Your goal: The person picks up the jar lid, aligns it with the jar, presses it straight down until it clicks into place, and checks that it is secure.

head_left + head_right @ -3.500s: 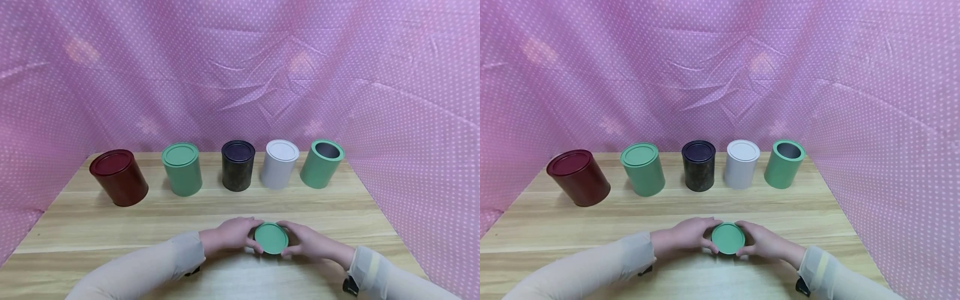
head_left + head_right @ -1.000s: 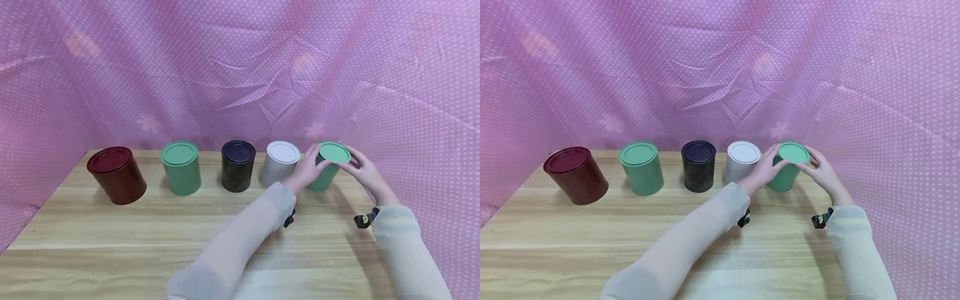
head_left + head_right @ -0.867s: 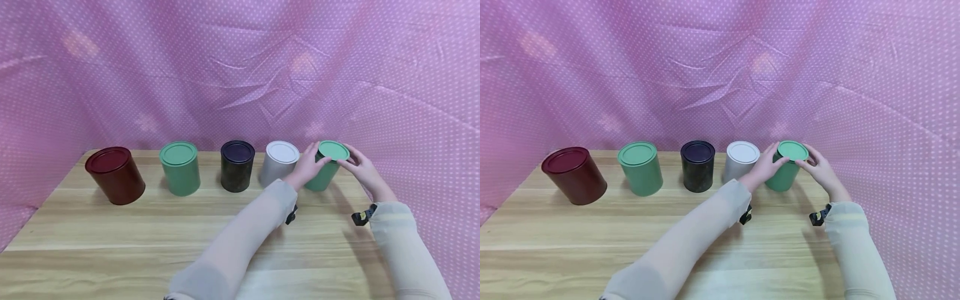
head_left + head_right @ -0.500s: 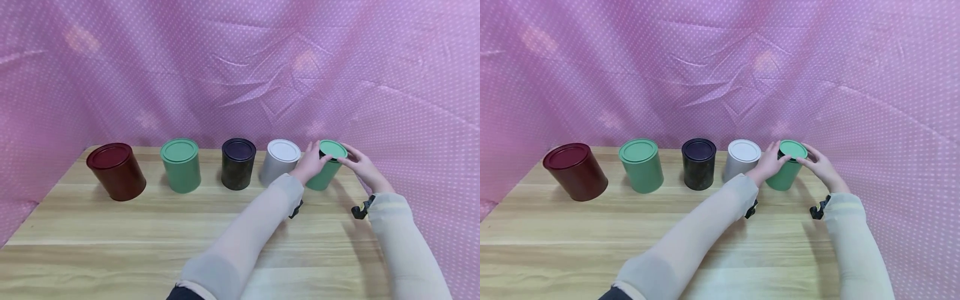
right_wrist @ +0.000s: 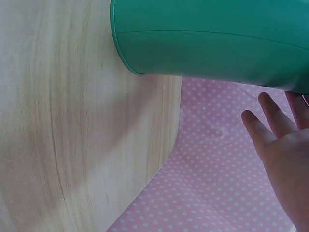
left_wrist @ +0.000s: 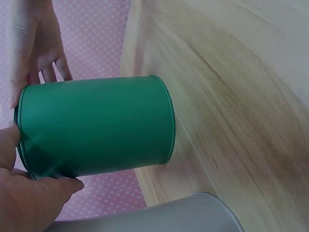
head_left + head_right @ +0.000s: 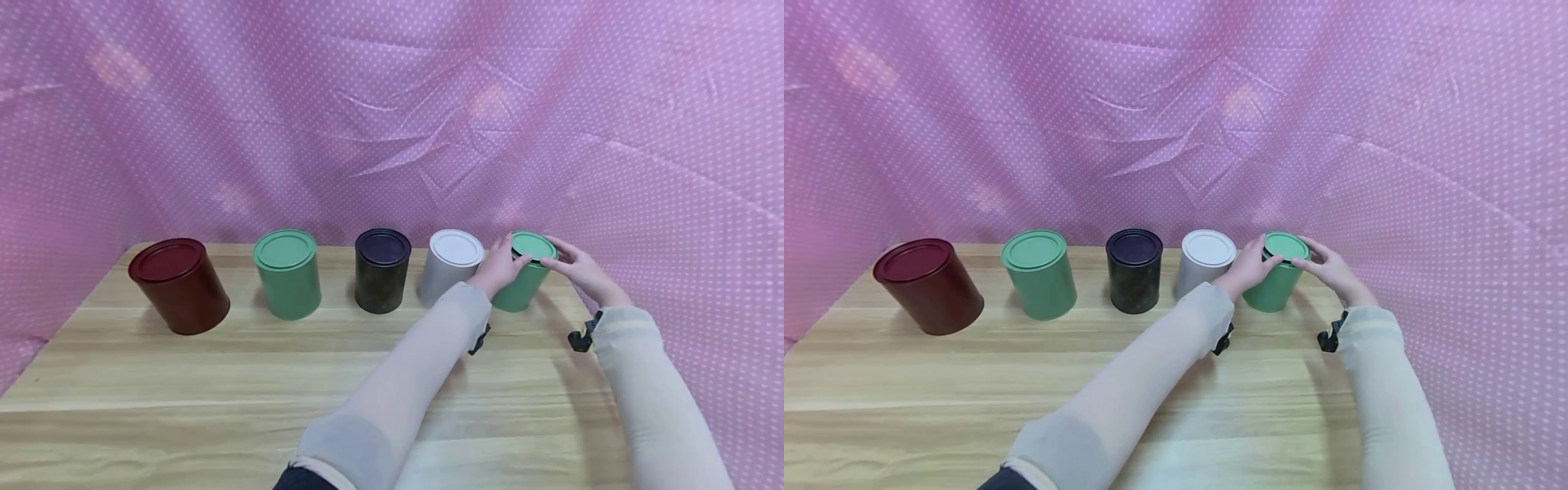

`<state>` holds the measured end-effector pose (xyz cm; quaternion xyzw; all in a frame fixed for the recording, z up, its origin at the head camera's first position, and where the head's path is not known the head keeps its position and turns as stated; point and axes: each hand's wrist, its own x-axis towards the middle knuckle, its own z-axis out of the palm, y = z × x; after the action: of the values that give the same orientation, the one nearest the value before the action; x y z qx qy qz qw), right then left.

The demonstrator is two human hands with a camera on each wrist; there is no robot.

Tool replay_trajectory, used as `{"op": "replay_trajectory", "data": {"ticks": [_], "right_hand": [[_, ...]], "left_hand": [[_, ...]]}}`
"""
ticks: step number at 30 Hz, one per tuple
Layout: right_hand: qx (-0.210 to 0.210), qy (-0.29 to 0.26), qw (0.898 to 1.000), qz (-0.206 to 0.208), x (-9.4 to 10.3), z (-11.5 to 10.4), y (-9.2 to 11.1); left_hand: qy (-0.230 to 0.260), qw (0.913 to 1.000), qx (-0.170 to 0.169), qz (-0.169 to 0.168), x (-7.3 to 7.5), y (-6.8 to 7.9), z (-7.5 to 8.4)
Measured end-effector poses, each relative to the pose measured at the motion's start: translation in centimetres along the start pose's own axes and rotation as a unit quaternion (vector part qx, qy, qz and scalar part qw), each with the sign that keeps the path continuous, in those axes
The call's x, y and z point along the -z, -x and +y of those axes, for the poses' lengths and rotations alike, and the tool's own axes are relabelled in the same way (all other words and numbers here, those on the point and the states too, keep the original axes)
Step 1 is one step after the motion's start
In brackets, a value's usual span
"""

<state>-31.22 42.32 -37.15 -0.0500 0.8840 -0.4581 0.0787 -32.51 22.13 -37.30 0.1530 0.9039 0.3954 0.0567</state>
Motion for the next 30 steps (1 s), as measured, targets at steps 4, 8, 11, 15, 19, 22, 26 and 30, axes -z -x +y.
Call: {"op": "replay_trajectory", "data": {"ticks": [4, 8, 11, 15, 19, 22, 26, 30], "right_hand": [[-0.004, 0.024, 1.000, -0.007, 0.4, -0.4, 0.0], [-0.005, 0.047, 0.999, -0.014, 0.6, -0.8, 0.1], [-0.008, 0.050, 0.999, -0.018, 0.7, -0.6, 0.1], [-0.018, 0.052, 0.998, -0.022, 0.8, -0.4, -0.1], [-0.023, 0.061, 0.998, -0.025, 1.0, -0.3, -0.3], [-0.030, 0.072, 0.997, -0.030, 1.1, -0.3, -0.4], [-0.039, 0.082, 0.995, -0.038, 1.2, -0.4, -0.4], [-0.045, 0.086, 0.994, -0.050, 1.3, -0.7, -0.5]], "left_hand": [[-0.003, 0.9999, -0.012, 0.003, 0.1, -0.1, 0.0], [-0.014, 0.9998, -0.016, 0.006, 0.3, -0.2, 0.0], [-0.026, 0.9995, -0.015, 0.007, 0.3, -0.2, -0.1], [-0.046, 0.9988, -0.015, 0.013, 0.2, -0.3, -0.1], [-0.059, 0.9979, -0.019, 0.020, 0.0, -0.4, -0.2], [-0.061, 0.9978, -0.019, 0.019, -0.1, -0.5, -0.3], [-0.072, 0.9971, -0.017, 0.018, -0.2, -0.5, -0.4], [-0.090, 0.9957, -0.017, 0.017, 0.0, -0.5, -0.3]]}}
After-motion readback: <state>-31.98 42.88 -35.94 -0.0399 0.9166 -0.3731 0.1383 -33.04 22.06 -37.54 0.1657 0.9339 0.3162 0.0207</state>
